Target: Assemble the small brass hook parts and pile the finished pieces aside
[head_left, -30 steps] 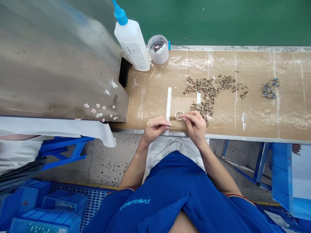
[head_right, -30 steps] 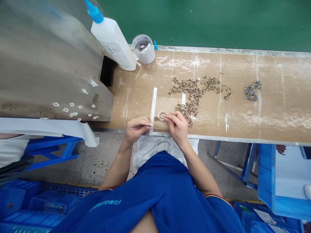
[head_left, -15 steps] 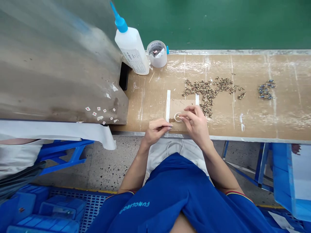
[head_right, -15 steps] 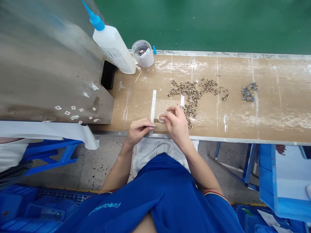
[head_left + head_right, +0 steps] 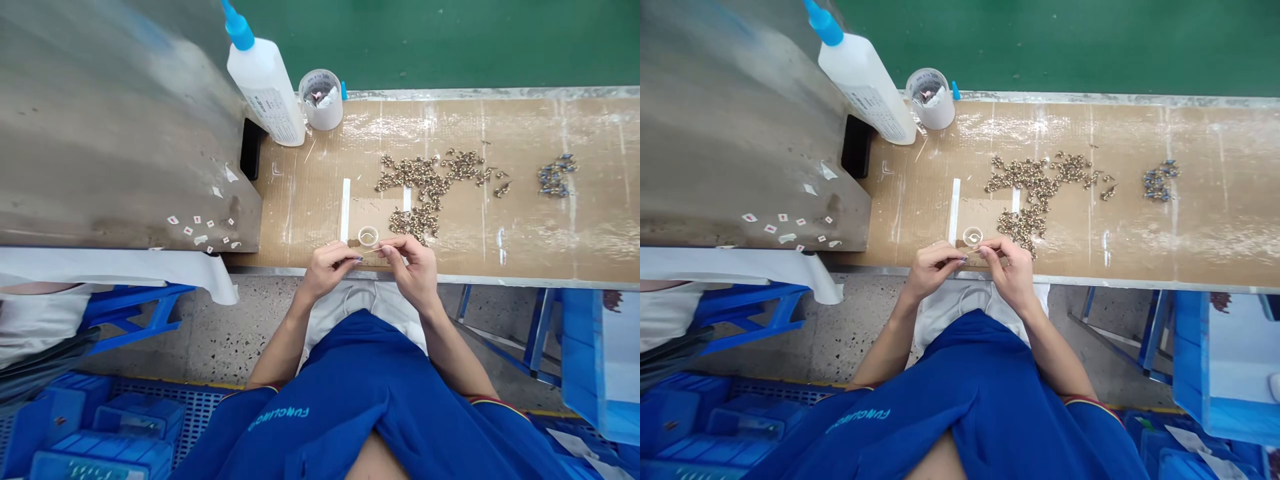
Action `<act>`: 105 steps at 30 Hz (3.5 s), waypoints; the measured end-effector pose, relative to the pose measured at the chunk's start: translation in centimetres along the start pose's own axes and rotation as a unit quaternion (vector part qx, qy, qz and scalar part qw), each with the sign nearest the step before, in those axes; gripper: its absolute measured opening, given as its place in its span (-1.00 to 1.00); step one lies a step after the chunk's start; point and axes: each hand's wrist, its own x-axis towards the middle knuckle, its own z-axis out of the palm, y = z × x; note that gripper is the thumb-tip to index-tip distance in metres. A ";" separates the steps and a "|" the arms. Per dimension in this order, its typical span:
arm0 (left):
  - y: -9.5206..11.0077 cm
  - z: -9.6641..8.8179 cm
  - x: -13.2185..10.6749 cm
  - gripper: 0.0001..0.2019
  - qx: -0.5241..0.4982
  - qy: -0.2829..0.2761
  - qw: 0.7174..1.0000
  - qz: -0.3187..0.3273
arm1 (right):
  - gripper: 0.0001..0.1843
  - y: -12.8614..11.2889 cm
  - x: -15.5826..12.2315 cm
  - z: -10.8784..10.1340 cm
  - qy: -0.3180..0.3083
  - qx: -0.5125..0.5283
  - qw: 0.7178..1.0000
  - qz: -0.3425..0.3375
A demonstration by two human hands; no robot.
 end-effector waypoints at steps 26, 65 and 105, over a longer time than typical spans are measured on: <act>0.4 -0.1 -0.1 -0.82 -0.016 0.001 0.999 -0.042 | -0.77 0.4 -0.1 0.4 -0.057 -0.053 0.996 -0.034; -0.4 -0.8 0.0 -0.85 -0.096 0.058 0.990 -0.088 | -0.83 5.8 8.6 -6.5 -0.042 -0.324 0.945 0.024; -7.4 -0.2 16.4 -0.89 0.017 -0.018 0.996 -0.083 | -0.58 7.5 15.9 0.4 -0.020 0.083 0.988 0.125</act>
